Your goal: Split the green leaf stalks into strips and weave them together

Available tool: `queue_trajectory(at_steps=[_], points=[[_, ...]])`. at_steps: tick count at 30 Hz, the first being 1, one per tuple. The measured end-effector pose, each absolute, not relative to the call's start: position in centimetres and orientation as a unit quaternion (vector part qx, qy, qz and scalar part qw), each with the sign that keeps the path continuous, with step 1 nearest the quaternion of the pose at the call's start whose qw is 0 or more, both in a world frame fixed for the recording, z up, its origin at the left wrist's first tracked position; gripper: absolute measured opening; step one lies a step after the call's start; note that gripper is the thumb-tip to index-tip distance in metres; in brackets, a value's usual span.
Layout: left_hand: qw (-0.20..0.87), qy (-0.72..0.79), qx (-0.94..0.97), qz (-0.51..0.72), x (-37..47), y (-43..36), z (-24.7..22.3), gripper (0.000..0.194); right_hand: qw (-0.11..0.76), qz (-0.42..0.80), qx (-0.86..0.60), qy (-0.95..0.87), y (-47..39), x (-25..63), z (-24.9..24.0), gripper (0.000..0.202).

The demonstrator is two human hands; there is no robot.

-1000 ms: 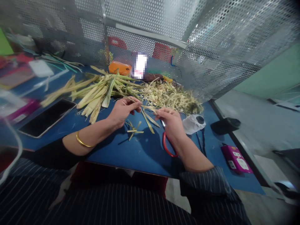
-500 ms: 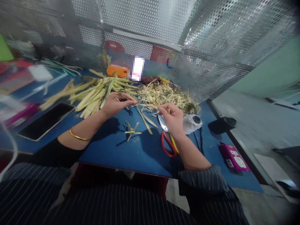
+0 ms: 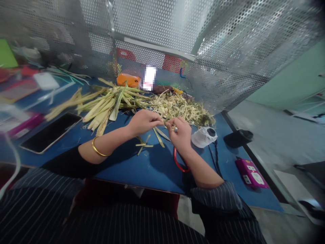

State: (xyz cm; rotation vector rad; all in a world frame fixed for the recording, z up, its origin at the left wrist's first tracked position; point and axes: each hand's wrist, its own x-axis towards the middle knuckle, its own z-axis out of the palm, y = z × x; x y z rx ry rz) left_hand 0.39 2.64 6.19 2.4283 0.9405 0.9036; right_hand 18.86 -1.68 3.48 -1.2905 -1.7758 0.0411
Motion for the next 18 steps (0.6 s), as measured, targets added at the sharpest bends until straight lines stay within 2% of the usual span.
queue_trajectory(at_steps=[2, 5, 8, 10, 13, 18], points=[[0.277, 0.331, 0.849, 0.305, 0.1, 2.9, 6.0, 0.02, 0.481, 0.165, -0.536, -0.674, -1.6, 18.8, 3.6, 0.023], [0.344, 0.314, 0.837, 0.289, -0.7, 3.4, 6.0, 0.023, 0.517, 0.392, -0.519, -0.557, -1.3, 18.7, 3.7, 0.024], [0.388, 0.309, 0.819, 0.289, -1.3, 3.7, 6.0, 0.026, 0.534, 0.519, -0.469, -0.475, -1.1, 18.7, 3.8, 0.026], [0.431, 0.31, 0.793, 0.299, -1.4, 3.7, 5.9, 0.022, 0.536, 0.553, -0.449, -0.454, -1.0, 18.8, 3.9, 0.027], [0.49, 0.302, 0.754, 0.319, -1.2, 3.5, 5.6, 0.02, 0.554, 0.535, -0.452, -0.451, -0.8, 19.0, 4.0, 0.025], [0.497, 0.312, 0.734, 0.342, -0.5, 2.9, 5.0, 0.024, 0.564, 0.524, -0.456, -0.447, -0.8, 18.9, 3.7, 0.025]])
